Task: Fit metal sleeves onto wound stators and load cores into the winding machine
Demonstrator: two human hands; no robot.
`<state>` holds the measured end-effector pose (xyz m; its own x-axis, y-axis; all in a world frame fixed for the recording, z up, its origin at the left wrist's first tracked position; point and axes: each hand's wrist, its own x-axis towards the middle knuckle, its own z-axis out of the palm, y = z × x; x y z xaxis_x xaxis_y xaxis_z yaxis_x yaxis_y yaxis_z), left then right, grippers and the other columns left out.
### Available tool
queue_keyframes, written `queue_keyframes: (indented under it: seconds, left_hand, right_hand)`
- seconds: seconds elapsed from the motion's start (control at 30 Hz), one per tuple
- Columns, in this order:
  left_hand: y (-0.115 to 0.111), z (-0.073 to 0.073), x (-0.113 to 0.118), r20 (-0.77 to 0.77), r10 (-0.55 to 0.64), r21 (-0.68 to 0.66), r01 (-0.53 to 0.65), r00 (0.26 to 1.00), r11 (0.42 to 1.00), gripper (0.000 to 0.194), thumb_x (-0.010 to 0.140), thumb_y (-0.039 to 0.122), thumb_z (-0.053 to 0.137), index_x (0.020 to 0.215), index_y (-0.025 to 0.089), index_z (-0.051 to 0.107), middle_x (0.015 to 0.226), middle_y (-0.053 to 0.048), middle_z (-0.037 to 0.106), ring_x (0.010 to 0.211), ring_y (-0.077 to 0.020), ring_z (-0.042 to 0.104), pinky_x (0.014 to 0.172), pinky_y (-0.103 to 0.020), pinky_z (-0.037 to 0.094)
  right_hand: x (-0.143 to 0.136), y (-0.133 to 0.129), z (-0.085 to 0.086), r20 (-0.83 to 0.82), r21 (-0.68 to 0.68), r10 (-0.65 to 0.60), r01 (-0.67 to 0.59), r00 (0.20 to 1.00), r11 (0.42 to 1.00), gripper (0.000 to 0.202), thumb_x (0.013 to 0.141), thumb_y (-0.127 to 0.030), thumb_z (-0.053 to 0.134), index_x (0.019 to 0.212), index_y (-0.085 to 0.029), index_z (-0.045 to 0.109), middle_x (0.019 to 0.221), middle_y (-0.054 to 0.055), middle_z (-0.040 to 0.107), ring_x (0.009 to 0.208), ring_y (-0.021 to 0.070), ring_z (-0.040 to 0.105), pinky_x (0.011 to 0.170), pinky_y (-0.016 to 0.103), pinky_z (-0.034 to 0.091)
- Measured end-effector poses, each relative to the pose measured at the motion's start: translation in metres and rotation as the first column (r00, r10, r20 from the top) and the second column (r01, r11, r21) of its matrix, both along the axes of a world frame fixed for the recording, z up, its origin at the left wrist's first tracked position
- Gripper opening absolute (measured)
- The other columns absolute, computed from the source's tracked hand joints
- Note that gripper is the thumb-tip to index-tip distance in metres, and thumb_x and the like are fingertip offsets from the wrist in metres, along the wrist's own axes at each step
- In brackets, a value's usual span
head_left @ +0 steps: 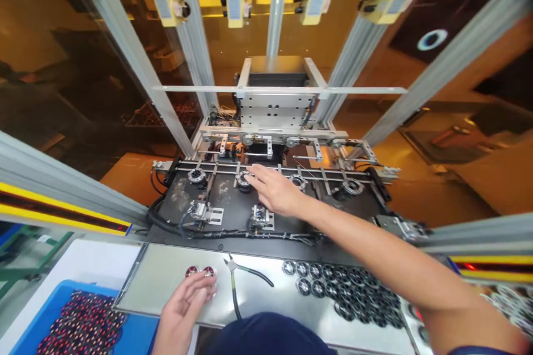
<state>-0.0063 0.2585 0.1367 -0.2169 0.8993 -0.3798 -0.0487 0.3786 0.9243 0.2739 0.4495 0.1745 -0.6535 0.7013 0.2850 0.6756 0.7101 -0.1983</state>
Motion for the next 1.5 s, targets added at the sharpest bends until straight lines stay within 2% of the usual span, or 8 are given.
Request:
queue_keyframes:
  seconds: [0.1, 0.27, 0.37, 0.5, 0.97, 1.13, 1.33, 1.5]
  left_hand:
    - [-0.008, -0.008, -0.007, -0.030, -0.034, -0.055, 0.032, 0.999, 0.998, 0.055, 0.070, 0.059, 0.076, 0.103, 0.016, 0.068, 0.098, -0.011, 0.078, 0.087, -0.0262, 0.073, 0.083, -0.033, 0.058]
    - [-0.011, -0.021, -0.010, -0.001, -0.191, -0.144, 0.189, 0.982, 0.971, 0.056, 0.072, 0.056, 0.076, 0.108, 0.014, 0.067, 0.105, -0.013, 0.077, 0.094, -0.0266, 0.073, 0.087, -0.034, 0.057]
    - [-0.007, -0.019, 0.003, 0.015, -0.272, -0.125, 0.271, 0.962, 0.954, 0.053, 0.074, 0.056, 0.074, 0.106, 0.014, 0.068, 0.104, -0.014, 0.077, 0.094, -0.0273, 0.073, 0.090, -0.036, 0.056]
    - [-0.004, -0.014, 0.025, 0.029, -0.391, -0.095, 0.392, 0.920, 0.915, 0.046, 0.076, 0.052, 0.073, 0.103, 0.015, 0.069, 0.102, -0.014, 0.076, 0.093, -0.0265, 0.073, 0.091, -0.037, 0.055]
    - [-0.022, -0.020, 0.047, 0.064, -0.610, -0.085, 0.613, 0.790, 0.786, 0.040, 0.079, 0.041, 0.073, 0.110, 0.016, 0.069, 0.109, -0.013, 0.072, 0.098, -0.0227, 0.067, 0.091, -0.033, 0.048]
    - [-0.026, -0.020, 0.052, 0.187, -0.544, -0.047, 0.560, 0.818, 0.827, 0.055, 0.074, 0.039, 0.079, 0.122, 0.018, 0.062, 0.115, -0.012, 0.067, 0.092, -0.0203, 0.065, 0.086, -0.033, 0.050]
    - [-0.030, 0.000, 0.060, 0.475, -0.433, 0.028, 0.478, 0.766, 0.878, 0.050, 0.077, 0.042, 0.078, 0.116, 0.016, 0.062, 0.077, -0.003, 0.066, 0.065, -0.0138, 0.063, 0.068, -0.029, 0.053]
    - [-0.032, 0.010, 0.060, 0.593, -0.330, 0.043, 0.380, 0.735, 0.924, 0.049, 0.074, 0.050, 0.079, 0.107, 0.016, 0.068, 0.071, -0.003, 0.066, 0.060, -0.0131, 0.063, 0.062, -0.027, 0.053]
  right_hand:
    - [0.020, -0.087, -0.009, -0.134, 0.069, -0.099, 0.109, 0.986, 0.992, 0.040, 0.094, -0.015, 0.047, 0.133, -0.011, 0.053, 0.131, 0.017, 0.059, 0.128, 0.0271, 0.050, 0.106, 0.050, 0.044]
    - [0.045, -0.221, -0.087, -0.197, 0.054, -0.281, 0.297, 0.939, 0.953, 0.025, 0.091, -0.007, 0.046, 0.113, -0.013, 0.058, 0.097, 0.013, 0.066, 0.095, 0.0256, 0.063, 0.079, 0.044, 0.057]
    - [0.045, -0.255, -0.128, -0.156, 0.035, -0.373, 0.383, 0.915, 0.923, 0.025, 0.092, -0.008, 0.046, 0.113, -0.013, 0.059, 0.106, 0.018, 0.064, 0.103, 0.0318, 0.060, 0.079, 0.052, 0.055]
    - [0.036, -0.261, -0.146, -0.095, -0.013, -0.404, 0.405, 0.910, 0.914, 0.018, 0.091, -0.013, 0.057, 0.109, -0.015, 0.061, 0.116, 0.018, 0.062, 0.110, 0.0340, 0.056, 0.086, 0.055, 0.051]
    - [0.027, -0.236, -0.127, -0.122, -0.107, -0.130, 0.117, 0.984, 0.987, 0.009, 0.080, -0.015, 0.062, 0.089, -0.018, 0.059, 0.083, 0.006, 0.065, 0.082, 0.0211, 0.059, 0.079, 0.033, 0.052]
    - [0.000, -0.225, -0.087, -0.334, -0.024, -0.106, 0.104, 0.937, 0.994, 0.016, 0.079, -0.019, 0.059, 0.094, -0.016, 0.056, 0.076, 0.006, 0.061, 0.072, 0.0200, 0.054, 0.065, 0.031, 0.048]
    - [-0.035, -0.210, -0.027, -0.485, 0.118, 0.002, 0.063, 0.874, 0.991, 0.007, 0.084, -0.019, 0.060, 0.090, -0.016, 0.058, 0.066, 0.004, 0.056, 0.063, 0.0183, 0.046, 0.055, 0.030, 0.034]
    - [-0.038, -0.209, -0.003, -0.523, 0.062, 0.010, 0.026, 0.852, 0.998, 0.019, 0.084, -0.019, 0.064, 0.102, -0.013, 0.060, 0.081, 0.008, 0.062, 0.072, 0.0202, 0.052, 0.061, 0.032, 0.042]
